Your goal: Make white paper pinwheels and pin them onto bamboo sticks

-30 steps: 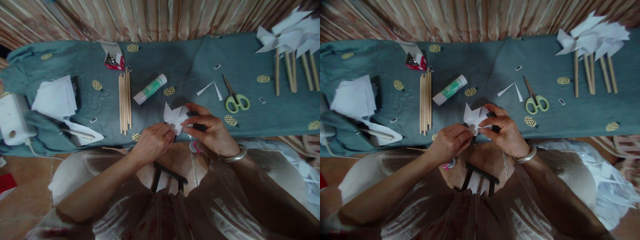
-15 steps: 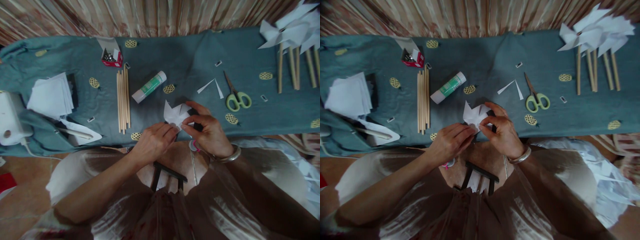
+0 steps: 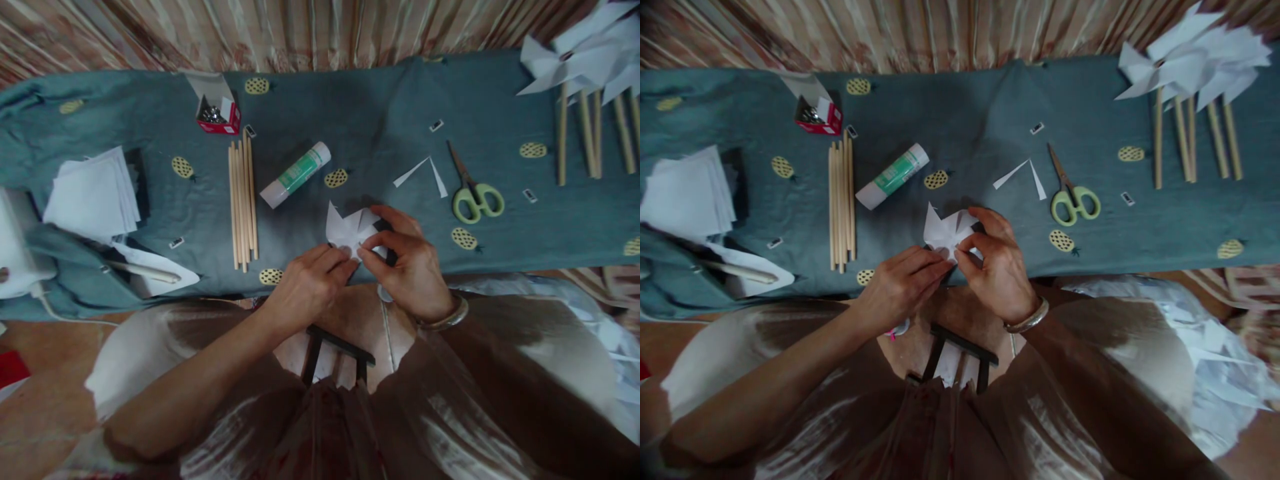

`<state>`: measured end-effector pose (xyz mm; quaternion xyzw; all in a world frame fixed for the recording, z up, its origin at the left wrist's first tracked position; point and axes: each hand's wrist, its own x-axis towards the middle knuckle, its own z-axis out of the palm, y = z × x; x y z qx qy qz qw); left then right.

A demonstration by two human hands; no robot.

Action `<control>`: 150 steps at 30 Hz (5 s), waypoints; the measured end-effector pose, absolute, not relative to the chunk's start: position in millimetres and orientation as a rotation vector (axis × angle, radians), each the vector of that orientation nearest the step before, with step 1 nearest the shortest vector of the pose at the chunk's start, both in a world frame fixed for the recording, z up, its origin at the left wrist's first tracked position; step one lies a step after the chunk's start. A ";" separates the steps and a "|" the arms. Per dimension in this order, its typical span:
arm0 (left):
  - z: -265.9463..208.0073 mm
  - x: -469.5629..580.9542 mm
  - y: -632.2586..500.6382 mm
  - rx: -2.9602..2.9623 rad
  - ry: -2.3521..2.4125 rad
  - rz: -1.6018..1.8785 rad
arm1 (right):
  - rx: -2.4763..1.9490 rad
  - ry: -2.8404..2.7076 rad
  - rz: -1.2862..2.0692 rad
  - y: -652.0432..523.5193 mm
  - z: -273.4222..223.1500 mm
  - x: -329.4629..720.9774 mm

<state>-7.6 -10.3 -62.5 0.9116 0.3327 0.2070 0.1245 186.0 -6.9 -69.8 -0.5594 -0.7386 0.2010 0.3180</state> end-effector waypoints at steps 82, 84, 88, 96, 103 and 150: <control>-68.8 -4.7 -8.3 2.397 1.050 0.715 | -1.402 -2.216 0.287 -22.9 -82.8 177.4; -68.6 -4.8 -8.4 2.393 1.041 0.726 | -1.391 -2.248 0.247 -24.0 -85.1 175.2; -68.8 -3.9 -8.0 2.391 1.040 0.741 | -1.370 -2.229 0.214 -21.4 -85.6 176.1; -70.3 -4.5 -7.6 2.363 1.040 0.755 | -1.347 -2.067 0.440 -13.9 -78.7 193.2; -70.1 -4.9 -8.1 2.340 1.050 0.733 | -1.373 -2.219 0.218 -18.4 -78.6 188.0; -68.9 -5.1 -6.5 2.308 1.052 0.695 | -1.378 -2.228 0.201 -12.3 -85.9 178.1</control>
